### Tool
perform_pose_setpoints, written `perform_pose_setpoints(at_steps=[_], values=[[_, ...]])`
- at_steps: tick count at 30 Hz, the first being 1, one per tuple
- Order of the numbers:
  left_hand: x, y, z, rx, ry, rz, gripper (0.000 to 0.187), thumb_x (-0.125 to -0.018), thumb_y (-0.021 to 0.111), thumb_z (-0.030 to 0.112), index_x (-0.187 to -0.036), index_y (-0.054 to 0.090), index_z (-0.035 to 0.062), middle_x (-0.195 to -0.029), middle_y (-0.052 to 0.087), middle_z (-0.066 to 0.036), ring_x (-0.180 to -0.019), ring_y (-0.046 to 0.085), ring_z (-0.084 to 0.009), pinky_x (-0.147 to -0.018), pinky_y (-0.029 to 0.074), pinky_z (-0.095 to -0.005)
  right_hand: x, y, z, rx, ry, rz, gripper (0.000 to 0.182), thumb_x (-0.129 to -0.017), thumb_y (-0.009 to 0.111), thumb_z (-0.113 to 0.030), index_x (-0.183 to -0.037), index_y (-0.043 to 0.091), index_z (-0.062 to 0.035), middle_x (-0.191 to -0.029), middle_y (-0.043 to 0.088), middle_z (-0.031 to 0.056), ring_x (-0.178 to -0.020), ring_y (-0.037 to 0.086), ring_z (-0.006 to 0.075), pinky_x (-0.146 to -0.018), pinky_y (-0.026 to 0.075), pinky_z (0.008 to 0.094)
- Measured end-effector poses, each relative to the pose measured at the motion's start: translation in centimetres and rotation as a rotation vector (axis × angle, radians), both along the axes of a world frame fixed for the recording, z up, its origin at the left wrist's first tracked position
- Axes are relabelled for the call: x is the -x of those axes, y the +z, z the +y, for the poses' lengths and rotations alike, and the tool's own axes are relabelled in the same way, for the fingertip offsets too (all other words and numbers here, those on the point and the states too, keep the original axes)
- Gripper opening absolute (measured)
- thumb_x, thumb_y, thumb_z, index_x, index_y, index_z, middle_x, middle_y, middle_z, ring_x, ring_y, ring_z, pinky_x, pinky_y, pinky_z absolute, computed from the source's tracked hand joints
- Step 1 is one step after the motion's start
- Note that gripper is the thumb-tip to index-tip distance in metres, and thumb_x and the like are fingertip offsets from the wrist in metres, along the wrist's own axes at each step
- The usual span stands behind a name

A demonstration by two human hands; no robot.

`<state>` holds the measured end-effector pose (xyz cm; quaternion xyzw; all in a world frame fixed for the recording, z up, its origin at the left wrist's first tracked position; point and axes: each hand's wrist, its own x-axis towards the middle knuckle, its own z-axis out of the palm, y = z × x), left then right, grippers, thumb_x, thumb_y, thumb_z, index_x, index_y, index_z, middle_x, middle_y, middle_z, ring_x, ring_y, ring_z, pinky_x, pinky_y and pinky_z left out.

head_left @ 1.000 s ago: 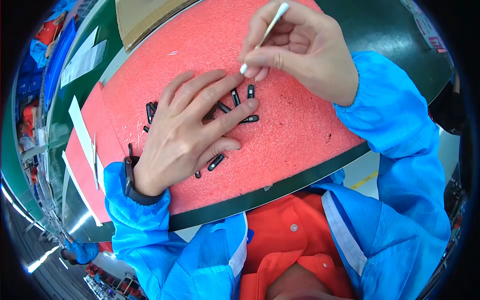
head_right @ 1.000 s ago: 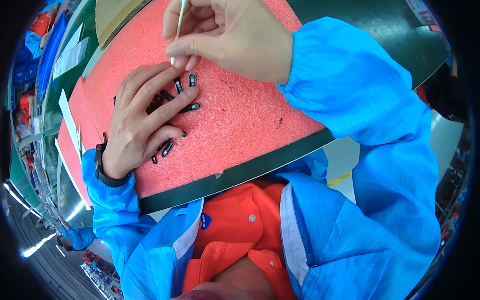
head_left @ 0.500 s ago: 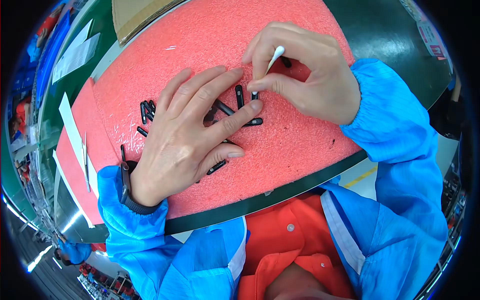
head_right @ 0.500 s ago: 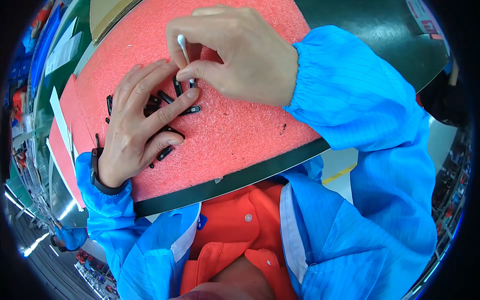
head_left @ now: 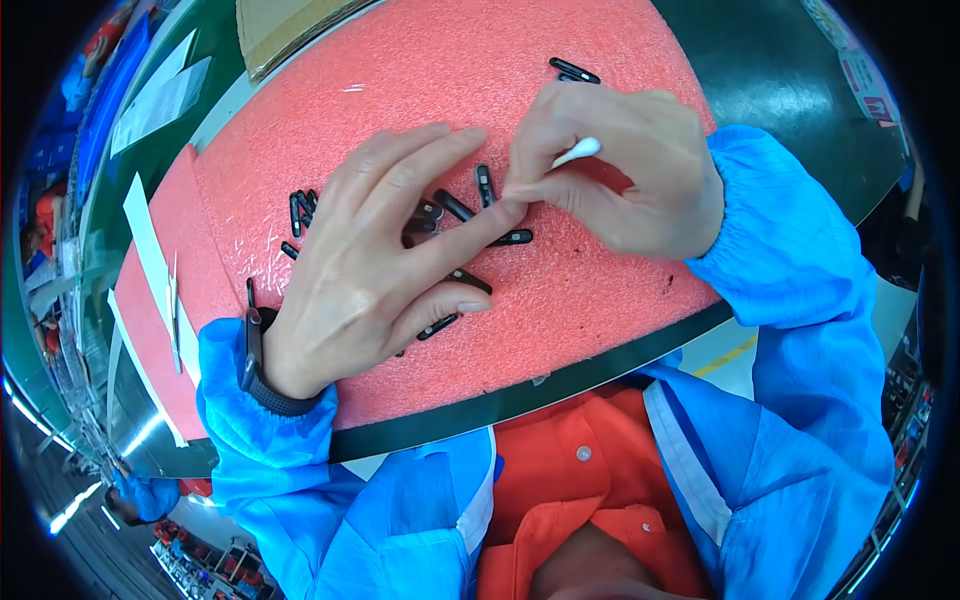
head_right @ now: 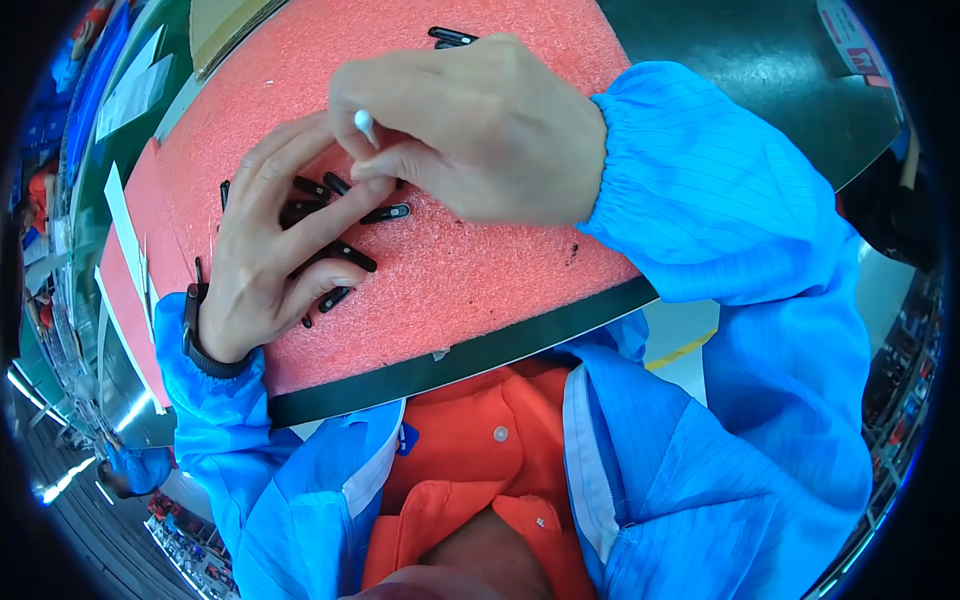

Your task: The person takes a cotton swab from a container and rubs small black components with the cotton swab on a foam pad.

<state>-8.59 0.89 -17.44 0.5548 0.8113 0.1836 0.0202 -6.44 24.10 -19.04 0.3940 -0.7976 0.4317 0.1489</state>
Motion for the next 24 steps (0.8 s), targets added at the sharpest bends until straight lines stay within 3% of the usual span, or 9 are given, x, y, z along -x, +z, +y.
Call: perform_pose_setpoints(at_steps=[7, 10, 18, 20, 22, 24], values=[[0.2, 0.8, -0.3, 0.083, 0.003, 0.064, 0.058, -0.077, 0.055, 0.054, -0.123, 0.06, 0.0203, -0.133, 0.044, -0.017, -0.122, 0.042, -0.0379, -0.102, 0.032, -0.0528, 0.4, 0.2, 0.5, -0.015, -0.172, 0.05, 0.015, -0.074, 0.069, 0.007, -0.08, 0.057, -0.0011, -0.081, 0.061, 0.0117, -0.073, 0.064, 0.0207, -0.065, 0.052, 0.0266], [-0.3, 0.8, 0.2, 0.111, 0.011, 0.083, 0.058, -0.077, 0.054, 0.055, -0.124, 0.059, 0.021, -0.133, 0.044, -0.017, -0.122, 0.042, -0.0376, -0.102, 0.031, -0.0538, 0.4, 0.4, 0.0, 0.159, -0.16, -0.265, 0.015, -0.075, 0.069, 0.006, -0.08, 0.057, -0.0012, -0.084, 0.062, 0.0109, -0.08, 0.064, 0.0195, -0.069, 0.051, 0.0272], [-0.2, -0.2, -0.5, 0.038, -0.015, 0.087, 0.055, -0.082, 0.048, 0.056, -0.122, 0.06, 0.0199, -0.133, 0.043, -0.019, -0.123, 0.042, -0.0362, -0.101, 0.029, -0.0567, 0.5, 0.6, -0.5, -0.027, -0.123, -0.294, 0.013, -0.076, 0.066, 0.007, -0.08, 0.056, -0.0006, -0.084, 0.06, 0.0104, -0.082, 0.062, 0.0196, -0.071, 0.049, 0.0286], [-0.4, -1.1, -0.9, -0.181, 0.001, 0.023, 0.042, -0.073, 0.066, 0.042, -0.106, 0.064, 0.0145, -0.12, 0.049, -0.016, -0.117, 0.044, -0.0294, -0.096, 0.033, -0.0517, 0.6, -0.2, -1.2, 0.03, -0.129, -0.282, 0.014, -0.074, 0.065, 0.007, -0.08, 0.055, -0.0009, -0.08, 0.056, 0.0092, -0.072, 0.058, 0.0193, -0.065, 0.048, 0.0303], [-0.6, -2.1, -1.3, -0.258, 0.036, 0.109, 0.039, -0.075, 0.066, 0.042, -0.102, 0.064, 0.0154, -0.112, 0.052, -0.013, -0.113, 0.046, -0.0265, -0.093, 0.034, -0.0497, 0.8, 0.0, -1.8, -0.044, -0.136, -0.184, 0.015, -0.075, 0.06, 0.014, -0.08, 0.054, 0.0005, -0.082, 0.055, 0.0123, -0.081, 0.058, 0.0236, -0.071, 0.047, 0.0295], [-1.2, -1.5, -2.3, -0.213, 0.04, 0.06, 0.043, -0.075, 0.068, 0.04, -0.11, 0.062, 0.0158, -0.116, 0.05, -0.014, -0.117, 0.045, -0.029, -0.097, 0.032, -0.0531, 0.2, -0.3, -2.5, 0.043, -0.149, -0.328, 0.016, -0.076, 0.057, 0.015, -0.08, 0.053, 0.0008, -0.083, 0.055, 0.0129, -0.083, 0.057, 0.0241, -0.072, 0.047, 0.0299]])
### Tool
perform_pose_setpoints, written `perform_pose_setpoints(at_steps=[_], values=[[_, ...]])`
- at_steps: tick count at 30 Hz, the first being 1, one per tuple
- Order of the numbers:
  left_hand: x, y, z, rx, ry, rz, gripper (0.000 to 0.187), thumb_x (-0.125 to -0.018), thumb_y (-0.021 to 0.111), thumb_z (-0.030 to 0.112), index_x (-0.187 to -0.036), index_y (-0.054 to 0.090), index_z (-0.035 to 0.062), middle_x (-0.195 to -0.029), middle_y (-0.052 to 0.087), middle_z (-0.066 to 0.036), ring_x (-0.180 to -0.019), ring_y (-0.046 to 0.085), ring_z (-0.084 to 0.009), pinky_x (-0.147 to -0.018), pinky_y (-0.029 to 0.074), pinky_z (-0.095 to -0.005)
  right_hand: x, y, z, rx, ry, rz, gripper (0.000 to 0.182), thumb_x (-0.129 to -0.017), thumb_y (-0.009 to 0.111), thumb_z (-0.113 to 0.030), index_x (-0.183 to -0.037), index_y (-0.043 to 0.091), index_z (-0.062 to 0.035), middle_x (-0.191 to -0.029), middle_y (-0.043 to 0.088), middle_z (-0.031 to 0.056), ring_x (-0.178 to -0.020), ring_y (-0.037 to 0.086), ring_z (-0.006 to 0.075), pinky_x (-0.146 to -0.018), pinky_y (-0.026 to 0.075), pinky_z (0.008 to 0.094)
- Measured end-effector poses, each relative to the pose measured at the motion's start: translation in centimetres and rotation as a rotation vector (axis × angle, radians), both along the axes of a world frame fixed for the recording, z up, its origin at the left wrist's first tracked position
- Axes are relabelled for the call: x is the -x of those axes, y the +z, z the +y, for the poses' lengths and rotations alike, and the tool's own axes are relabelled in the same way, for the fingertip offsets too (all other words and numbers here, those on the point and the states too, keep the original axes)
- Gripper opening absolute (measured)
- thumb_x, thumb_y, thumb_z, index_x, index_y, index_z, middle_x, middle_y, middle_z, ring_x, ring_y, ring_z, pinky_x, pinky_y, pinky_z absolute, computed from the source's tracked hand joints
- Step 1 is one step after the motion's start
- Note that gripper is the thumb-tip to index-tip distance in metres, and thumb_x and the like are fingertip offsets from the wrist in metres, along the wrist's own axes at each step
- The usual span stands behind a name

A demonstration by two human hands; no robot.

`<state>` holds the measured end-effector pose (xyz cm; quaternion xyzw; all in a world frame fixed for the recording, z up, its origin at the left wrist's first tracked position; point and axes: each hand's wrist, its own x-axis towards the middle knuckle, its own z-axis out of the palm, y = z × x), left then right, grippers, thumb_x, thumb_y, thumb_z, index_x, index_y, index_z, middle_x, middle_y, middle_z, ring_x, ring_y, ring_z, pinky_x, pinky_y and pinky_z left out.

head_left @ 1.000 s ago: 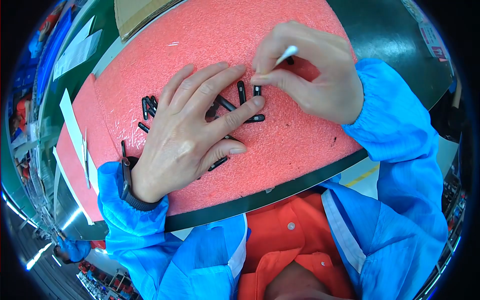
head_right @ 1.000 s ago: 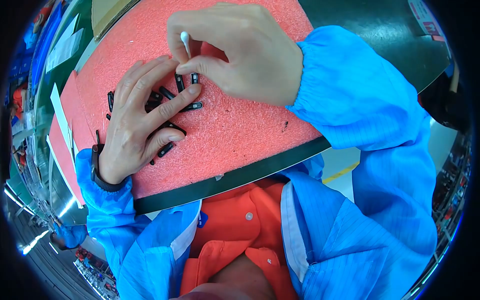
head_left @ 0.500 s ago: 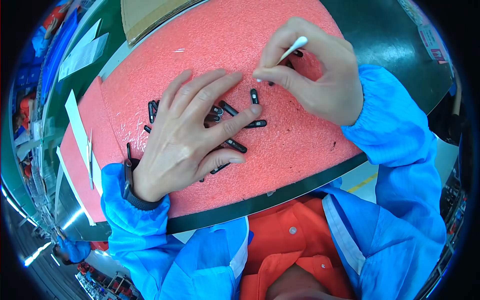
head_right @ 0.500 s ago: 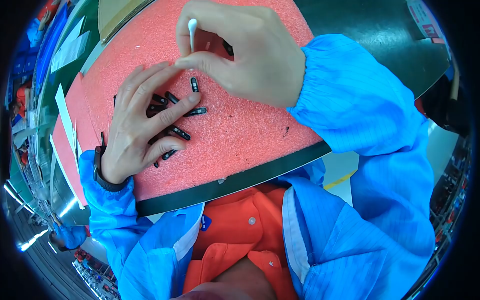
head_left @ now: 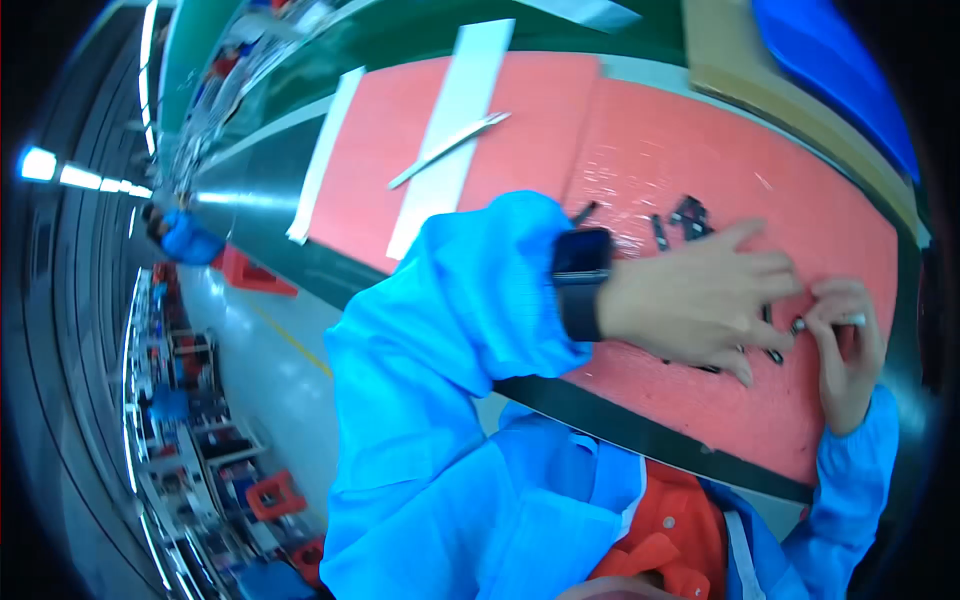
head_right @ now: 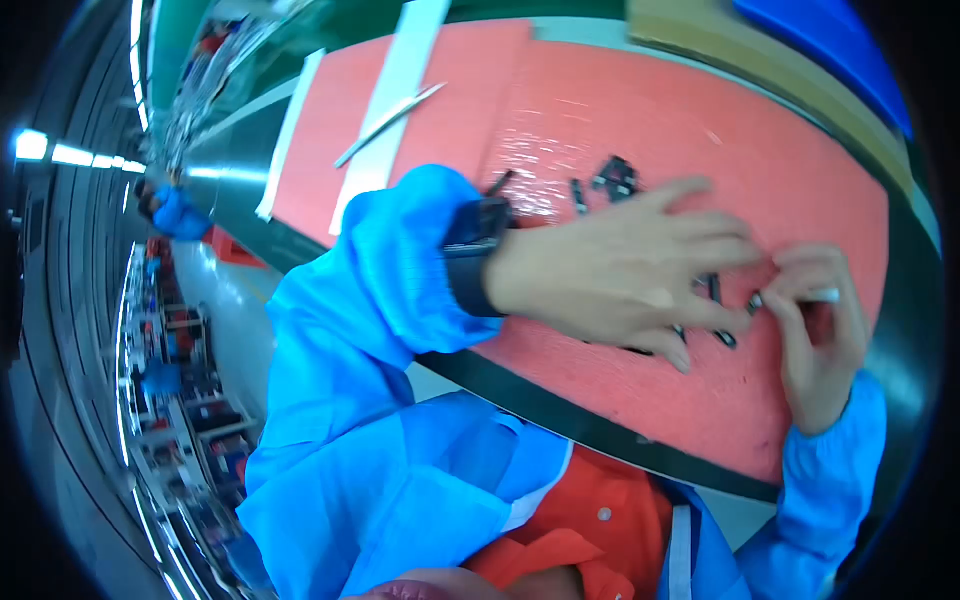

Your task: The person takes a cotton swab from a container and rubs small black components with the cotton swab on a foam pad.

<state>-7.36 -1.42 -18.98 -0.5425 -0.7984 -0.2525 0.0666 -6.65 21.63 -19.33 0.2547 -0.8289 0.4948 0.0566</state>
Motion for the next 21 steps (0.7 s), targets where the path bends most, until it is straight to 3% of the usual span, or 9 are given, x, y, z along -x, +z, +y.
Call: perform_pose_setpoints(at_steps=[4, 7, 9, 12, 14, 15, 17, 18, 21], values=[[-0.6, -0.6, 0.2, -0.012, 0.005, 0.046, 0.042, -0.076, 0.066, 0.041, -0.107, 0.062, 0.0133, -0.112, 0.052, -0.012, -0.113, 0.047, -0.0266, -0.095, 0.033, -0.0507, -0.3, 0.4, 0.5, -0.135, 0.156, 0.172, 0.018, -0.077, 0.056, 0.017, -0.082, 0.05, 0.001, -0.082, 0.056, 0.0144, -0.082, 0.059, 0.0249, -0.073, 0.049, 0.0316], [-1.0, -1.3, 1.1, -0.043, 0.07, 0.135, 0.037, -0.077, 0.065, 0.044, -0.099, 0.066, 0.0133, -0.104, 0.053, -0.009, -0.109, 0.048, -0.0237, -0.094, 0.033, -0.0505, -1.3, -0.5, 1.2, 0.058, 0.145, 0.098, 0.021, -0.078, 0.055, 0.018, -0.085, 0.047, 0.0007, -0.082, 0.058, 0.017, -0.082, 0.061, 0.0269, -0.074, 0.051, 0.034], [-1.4, -0.9, 0.6, -0.056, 0.112, 0.185, 0.036, -0.078, 0.064, 0.045, -0.094, 0.068, 0.0133, -0.1, 0.054, -0.008, -0.106, 0.048, -0.0222, -0.094, 0.033, -0.0503, -1.3, -0.3, 1.2, 0.008, 0.196, 0.131, 0.021, -0.078, 0.055, 0.019, -0.085, 0.046, 0.0006, -0.082, 0.058, 0.0178, -0.082, 0.062, 0.0276, -0.075, 0.051, 0.0347], [-2.6, 1.2, -0.3, 0.038, 0.09, 0.139, 0.036, -0.079, 0.064, 0.034, -0.102, 0.062, 0.0066, -0.101, 0.055, -0.012, -0.106, 0.05, -0.0237, -0.093, 0.034, -0.0453, -1.1, -0.2, 1.4, -0.095, 0.273, 0.17, 0.023, -0.078, 0.054, 0.019, -0.087, 0.046, 0.0005, -0.083, 0.059, 0.0193, -0.082, 0.063, 0.0291, -0.076, 0.052, 0.0361], [-4.0, 4.9, -3.6, 0.171, 0.141, 0.122, 0.021, -0.08, 0.063, 0.026, -0.094, 0.067, 0.0097, -0.087, 0.057, -0.009, -0.092, 0.056, -0.0222, -0.088, 0.041, -0.0407, -1.2, -0.8, 1.6, -0.071, 0.239, 0.221, 0.023, -0.079, 0.054, 0.02, -0.087, 0.046, 0.0007, -0.083, 0.059, 0.0192, -0.082, 0.063, 0.0291, -0.077, 0.052, 0.0363], [-4.2, 5.2, -6.1, 0.016, 0.221, 0.254, 0.017, -0.078, 0.062, 0.016, -0.093, 0.067, 0.0088, -0.086, 0.058, -0.01, -0.089, 0.058, -0.0228, -0.085, 0.043, -0.0391, -1.4, -1.2, 1.6, -0.055, 0.216, 0.241, 0.023, -0.079, 0.054, 0.02, -0.088, 0.046, 0.0008, -0.084, 0.059, 0.0191, -0.083, 0.063, 0.029, -0.077, 0.052, 0.0364], [-5.3, 7.4, -12.2, -0.059, 0.408, 0.343, 0.023, -0.074, 0.055, -0.002, -0.094, 0.066, 0.0029, -0.089, 0.061, -0.012, -0.088, 0.06, -0.0238, -0.079, 0.046, -0.0353, -1.5, -1.1, 1.7, -0.078, 0.182, 0.223, 0.023, -0.079, 0.053, 0.02, -0.088, 0.046, 0.0009, -0.084, 0.059, 0.019, -0.083, 0.063, 0.0287, -0.077, 0.051, 0.0362], [-6.5, 9.4, -15.1, 0.027, 0.514, 0.302, 0.029, -0.073, 0.049, -0.01, -0.095, 0.066, -0.0021, -0.093, 0.063, -0.014, -0.089, 0.06, -0.0242, -0.075, 0.046, -0.0331, -1.4, -0.9, 1.7, -0.101, 0.152, 0.224, 0.022, -0.08, 0.053, 0.02, -0.088, 0.046, 0.0011, -0.084, 0.059, 0.0189, -0.083, 0.063, 0.0284, -0.077, 0.051, 0.036], [-10.3, 6.8, -20.6, -0.16, 0.9, 0.073, 0.031, -0.072, 0.045, -0.013, -0.087, 0.068, 0.0005, -0.09, 0.063, -0.012, -0.088, 0.06, -0.021, -0.072, 0.047, -0.0291, -1.3, -1.1, 1.6, -0.115, 0.122, 0.214, 0.021, -0.081, 0.052, 0.02, -0.089, 0.046, 0.0014, -0.085, 0.058, 0.0187, -0.083, 0.062, 0.0278, -0.078, 0.051, 0.0357]])
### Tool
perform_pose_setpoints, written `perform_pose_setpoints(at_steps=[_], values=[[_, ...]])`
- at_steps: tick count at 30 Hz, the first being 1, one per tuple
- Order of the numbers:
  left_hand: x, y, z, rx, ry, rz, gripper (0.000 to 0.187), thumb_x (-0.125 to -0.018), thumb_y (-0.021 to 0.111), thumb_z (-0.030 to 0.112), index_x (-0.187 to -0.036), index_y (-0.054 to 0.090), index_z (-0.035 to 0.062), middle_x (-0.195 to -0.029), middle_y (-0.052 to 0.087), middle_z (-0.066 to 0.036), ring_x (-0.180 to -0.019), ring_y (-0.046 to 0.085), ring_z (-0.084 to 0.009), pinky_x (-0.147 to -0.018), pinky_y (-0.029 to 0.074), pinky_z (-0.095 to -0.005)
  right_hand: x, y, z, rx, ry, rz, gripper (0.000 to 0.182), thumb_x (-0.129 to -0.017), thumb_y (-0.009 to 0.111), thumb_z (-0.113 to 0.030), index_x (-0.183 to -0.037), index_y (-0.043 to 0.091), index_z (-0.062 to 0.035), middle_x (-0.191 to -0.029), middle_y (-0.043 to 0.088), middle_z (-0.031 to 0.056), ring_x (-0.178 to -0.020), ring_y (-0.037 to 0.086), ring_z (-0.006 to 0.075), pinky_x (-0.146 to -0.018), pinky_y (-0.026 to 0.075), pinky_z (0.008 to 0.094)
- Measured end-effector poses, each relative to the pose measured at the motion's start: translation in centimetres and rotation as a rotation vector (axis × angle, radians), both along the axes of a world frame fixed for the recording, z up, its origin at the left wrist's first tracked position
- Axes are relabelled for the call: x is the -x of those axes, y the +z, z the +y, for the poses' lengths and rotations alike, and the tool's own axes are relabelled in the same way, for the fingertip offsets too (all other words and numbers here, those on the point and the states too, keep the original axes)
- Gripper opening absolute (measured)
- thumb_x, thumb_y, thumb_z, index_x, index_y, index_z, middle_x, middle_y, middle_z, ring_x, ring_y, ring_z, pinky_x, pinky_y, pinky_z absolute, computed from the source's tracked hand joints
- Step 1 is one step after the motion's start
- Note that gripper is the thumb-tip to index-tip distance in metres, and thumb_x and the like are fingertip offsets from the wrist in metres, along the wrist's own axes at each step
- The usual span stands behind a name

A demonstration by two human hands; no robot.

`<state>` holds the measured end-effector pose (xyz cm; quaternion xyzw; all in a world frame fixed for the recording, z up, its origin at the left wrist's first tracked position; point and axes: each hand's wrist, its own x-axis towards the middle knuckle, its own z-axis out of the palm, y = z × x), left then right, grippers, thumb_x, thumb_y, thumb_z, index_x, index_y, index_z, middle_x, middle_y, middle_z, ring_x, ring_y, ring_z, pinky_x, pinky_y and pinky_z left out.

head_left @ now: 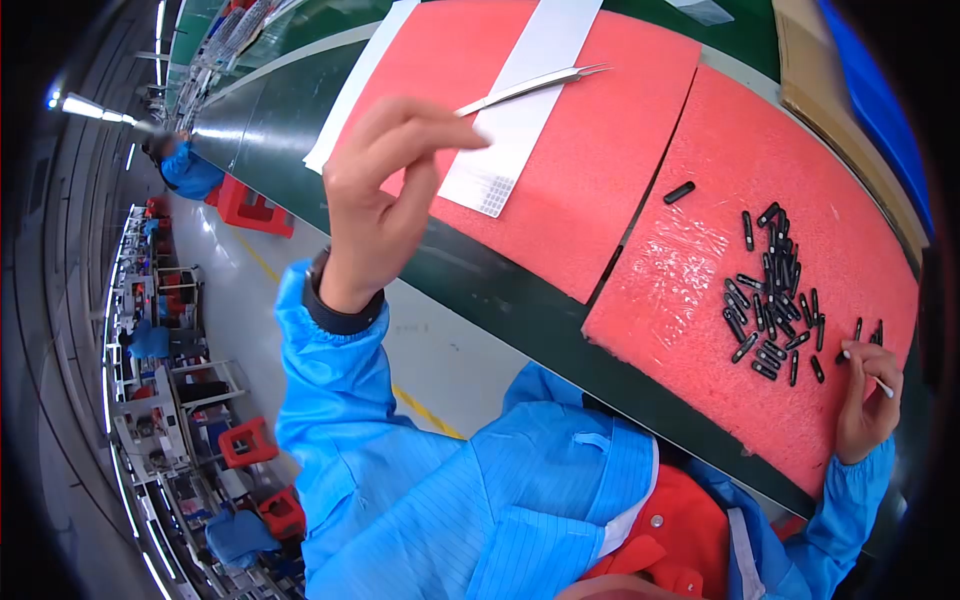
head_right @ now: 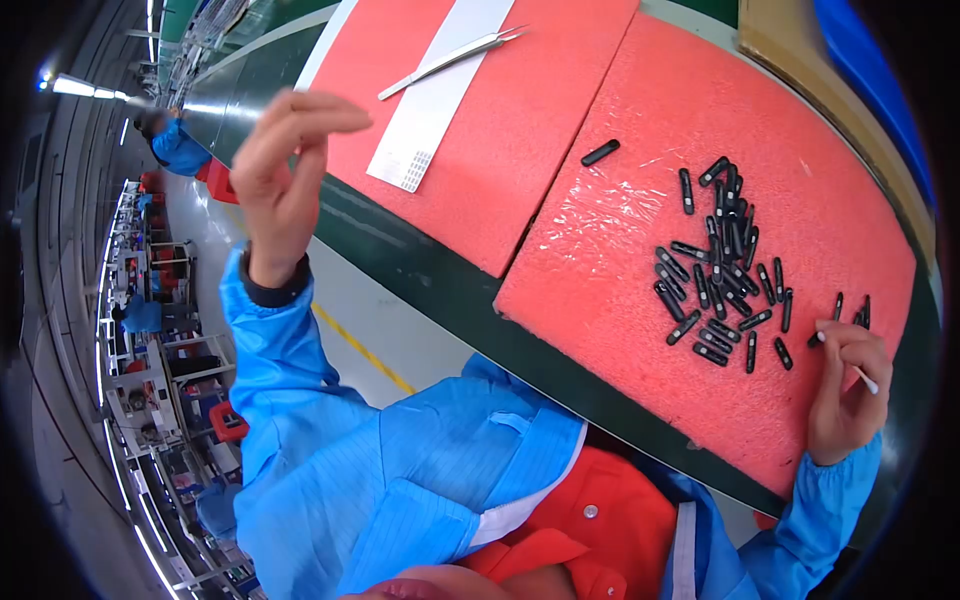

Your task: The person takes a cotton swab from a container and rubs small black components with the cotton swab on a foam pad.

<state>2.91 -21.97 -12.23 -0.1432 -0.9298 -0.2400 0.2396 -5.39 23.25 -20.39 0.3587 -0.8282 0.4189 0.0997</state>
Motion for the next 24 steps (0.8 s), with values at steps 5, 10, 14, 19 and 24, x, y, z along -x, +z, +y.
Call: perform_pose_setpoints(at_steps=[5, 10, 14, 19, 24], values=[[-2.4, -6.1, -2.9, -0.226, 0.158, -0.077, 0.029, -0.074, 0.048, -0.012, -0.086, 0.07, 0.0035, -0.091, 0.063, -0.008, -0.086, 0.058, -0.0171, -0.067, 0.047, -0.0282, 0.1, -0.1, 0.6, -0.005, -0.015, -0.058, 0.018, -0.084, 0.049, 0.018, -0.092, 0.045, 0.0016, -0.088, 0.057, 0.0187, -0.085, 0.061, 0.0266, -0.081, 0.049, 0.0353], [-1.9, -7.2, -2.6, -0.234, 0.148, -0.102, 0.028, -0.073, 0.05, -0.009, -0.087, 0.07, 0.0045, -0.093, 0.063, -0.008, -0.085, 0.055, -0.0175, -0.069, 0.044, -0.0276, 0.1, -0.3, 1.2, -0.002, -0.058, -0.104, 0.015, -0.087, 0.047, 0.015, -0.093, 0.045, 0.001, -0.089, 0.057, 0.0183, -0.086, 0.06, 0.026, -0.082, 0.048, 0.0355], [-1.8, -7.6, -3.1, -0.203, 0.126, -0.117, 0.028, -0.071, 0.051, -0.006, -0.087, 0.071, 0.0053, -0.095, 0.063, -0.008, -0.086, 0.054, -0.0187, -0.072, 0.043, -0.0289, 0.2, -0.3, 1.4, -0.016, -0.068, -0.134, 0.014, -0.088, 0.045, 0.013, -0.093, 0.045, 0.0, -0.09, 0.057, 0.0182, -0.087, 0.06, 0.026, -0.082, 0.048, 0.0356], [-1.8, -7.9, -3.2, -0.198, 0.12, -0.118, 0.03, -0.069, 0.051, -0.006, -0.087, 0.071, 0.0061, -0.095, 0.062, -0.008, -0.085, 0.053, -0.0199, -0.073, 0.043, -0.0309, 0.4, -0.3, 1.8, 0.013, -0.053, -0.186, 0.01, -0.091, 0.044, 0.011, -0.093, 0.046, 0.0008, -0.092, 0.056, 0.0167, -0.089, 0.058, 0.0242, -0.085, 0.046, 0.0352], [-1.7, -7.9, -3.2, -0.139, 0.103, -0.102, 0.031, -0.068, 0.051, -0.006, -0.087, 0.071, 0.0069, -0.097, 0.062, -0.008, -0.085, 0.052, -0.0204, -0.074, 0.042, -0.0313, 0.5, -0.1, 1.5, 0.01, -0.059, -0.187, 0.012, -0.09, 0.044, 0.011, -0.092, 0.045, -0.0003, -0.091, 0.056, 0.0166, -0.087, 0.058, 0.0243, -0.083, 0.047, 0.035]])
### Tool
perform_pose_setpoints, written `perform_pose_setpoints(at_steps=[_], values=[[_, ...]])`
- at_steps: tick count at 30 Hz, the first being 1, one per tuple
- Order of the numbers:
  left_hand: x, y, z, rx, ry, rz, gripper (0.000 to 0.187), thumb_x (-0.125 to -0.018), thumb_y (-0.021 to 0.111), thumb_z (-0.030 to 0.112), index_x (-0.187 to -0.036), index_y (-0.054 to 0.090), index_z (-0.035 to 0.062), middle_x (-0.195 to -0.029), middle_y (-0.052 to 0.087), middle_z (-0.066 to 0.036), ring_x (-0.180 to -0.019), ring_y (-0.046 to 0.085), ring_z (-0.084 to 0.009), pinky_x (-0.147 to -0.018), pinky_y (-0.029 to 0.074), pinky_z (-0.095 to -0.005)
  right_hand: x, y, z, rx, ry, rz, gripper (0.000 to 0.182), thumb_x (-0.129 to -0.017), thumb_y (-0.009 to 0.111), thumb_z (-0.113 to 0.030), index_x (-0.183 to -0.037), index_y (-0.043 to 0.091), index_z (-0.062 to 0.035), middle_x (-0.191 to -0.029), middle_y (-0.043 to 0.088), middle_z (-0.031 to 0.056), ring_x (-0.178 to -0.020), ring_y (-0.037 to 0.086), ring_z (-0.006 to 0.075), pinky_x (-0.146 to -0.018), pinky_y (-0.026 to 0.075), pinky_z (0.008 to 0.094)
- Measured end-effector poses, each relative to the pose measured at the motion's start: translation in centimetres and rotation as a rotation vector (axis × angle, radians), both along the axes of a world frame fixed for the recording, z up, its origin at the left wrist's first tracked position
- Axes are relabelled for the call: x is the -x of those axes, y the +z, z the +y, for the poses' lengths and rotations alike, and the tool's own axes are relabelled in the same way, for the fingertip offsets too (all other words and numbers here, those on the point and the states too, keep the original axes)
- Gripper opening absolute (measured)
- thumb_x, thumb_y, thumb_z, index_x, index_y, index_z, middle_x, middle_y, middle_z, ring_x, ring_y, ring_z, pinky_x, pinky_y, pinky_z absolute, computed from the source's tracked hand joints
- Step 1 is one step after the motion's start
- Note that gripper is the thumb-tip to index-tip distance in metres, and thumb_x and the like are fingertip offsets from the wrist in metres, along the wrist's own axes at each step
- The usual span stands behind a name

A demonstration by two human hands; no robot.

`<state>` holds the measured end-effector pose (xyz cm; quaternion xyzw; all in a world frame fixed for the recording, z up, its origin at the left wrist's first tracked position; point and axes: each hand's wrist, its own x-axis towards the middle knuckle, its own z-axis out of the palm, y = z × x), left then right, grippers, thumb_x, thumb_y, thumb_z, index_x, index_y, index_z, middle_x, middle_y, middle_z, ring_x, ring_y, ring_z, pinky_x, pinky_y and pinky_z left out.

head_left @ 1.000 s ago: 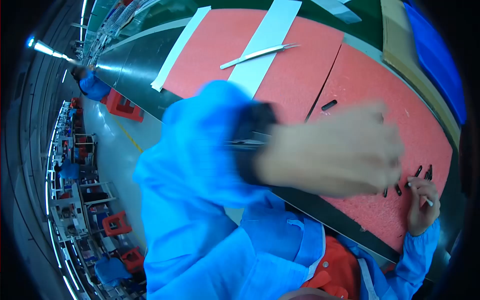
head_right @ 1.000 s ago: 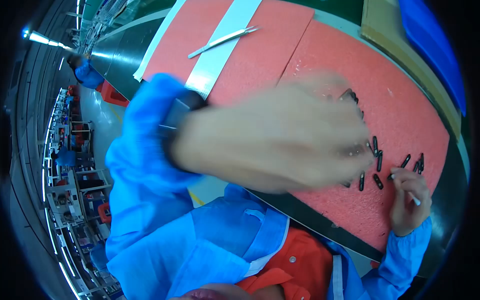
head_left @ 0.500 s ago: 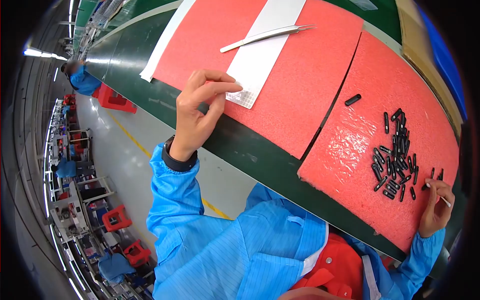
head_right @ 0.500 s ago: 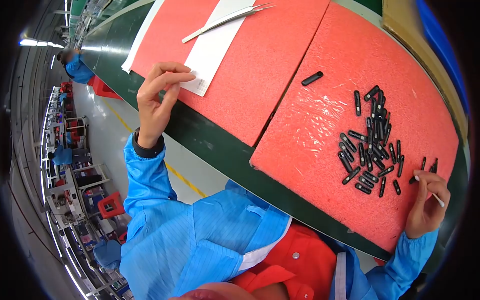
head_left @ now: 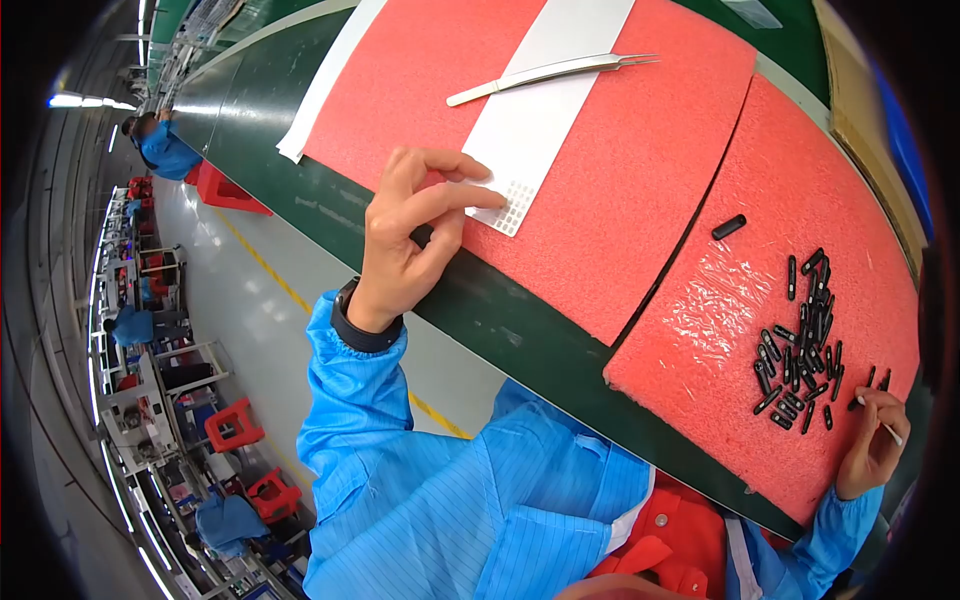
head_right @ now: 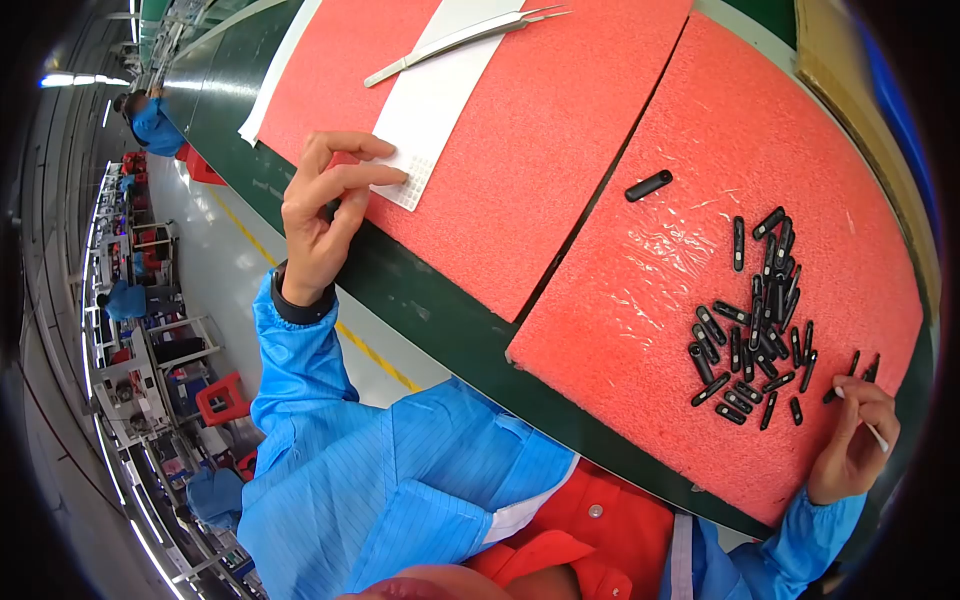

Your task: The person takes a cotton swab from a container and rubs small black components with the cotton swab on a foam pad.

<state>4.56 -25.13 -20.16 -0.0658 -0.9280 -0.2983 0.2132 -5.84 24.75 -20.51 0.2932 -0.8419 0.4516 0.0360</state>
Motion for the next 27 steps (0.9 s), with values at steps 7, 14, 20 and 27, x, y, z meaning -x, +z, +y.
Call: perform_pose_setpoints(at_steps=[7, 14, 20, 27], values=[[-0.5, 2.0, 0.9, 0.014, -0.01, -0.008, 0.032, -0.073, 0.054, -0.006, -0.099, 0.068, 0.0057, -0.098, 0.062, -0.011, -0.084, 0.057, -0.021, -0.074, 0.045, -0.0319, 0.0, 0.1, -1.0, 0.096, -0.061, 0.124, 0.014, -0.087, 0.047, 0.013, -0.089, 0.047, -0.0004, -0.086, 0.056, 0.0153, -0.082, 0.058, 0.0229, -0.079, 0.048, 0.0327], [-1.6, 16.6, 6.1, -0.014, -0.36, 0.555, 0.055, -0.081, 0.067, 0.009, -0.128, 0.043, -0.0074, -0.105, 0.06, -0.017, -0.083, 0.06, -0.0193, -0.076, 0.048, -0.0334, -0.1, 1.0, -1.8, 0.065, -0.084, 0.133, 0.012, -0.084, 0.051, 0.014, -0.084, 0.05, 0.0015, -0.08, 0.055, 0.0117, -0.075, 0.058, 0.0178, -0.071, 0.047, 0.0274], [-4.0, 20.5, 9.4, 0.1, -0.478, 0.81, 0.051, -0.083, 0.062, 0.013, -0.127, 0.043, -0.0058, -0.107, 0.059, -0.017, -0.085, 0.06, -0.0211, -0.077, 0.048, -0.0343, -0.4, 0.3, -1.4, 0.064, -0.079, 0.193, 0.01, -0.086, 0.054, 0.01, -0.087, 0.05, 0.0006, -0.078, 0.054, 0.0097, -0.073, 0.059, 0.0158, -0.066, 0.047, 0.0248], [-5.6, 21.5, 11.3, 0.135, -0.496, 0.923, 0.047, -0.087, 0.057, 0.018, -0.125, 0.043, -0.004, -0.108, 0.058, -0.017, -0.089, 0.059, -0.0231, -0.079, 0.048, -0.0355, -1.2, 1.6, -2.3, 0.085, -0.093, 0.182, 0.011, -0.083, 0.058, 0.008, -0.086, 0.05, 0.0009, -0.071, 0.058, 0.0116, -0.065, 0.062, 0.0183, -0.058, 0.047, 0.0262]])
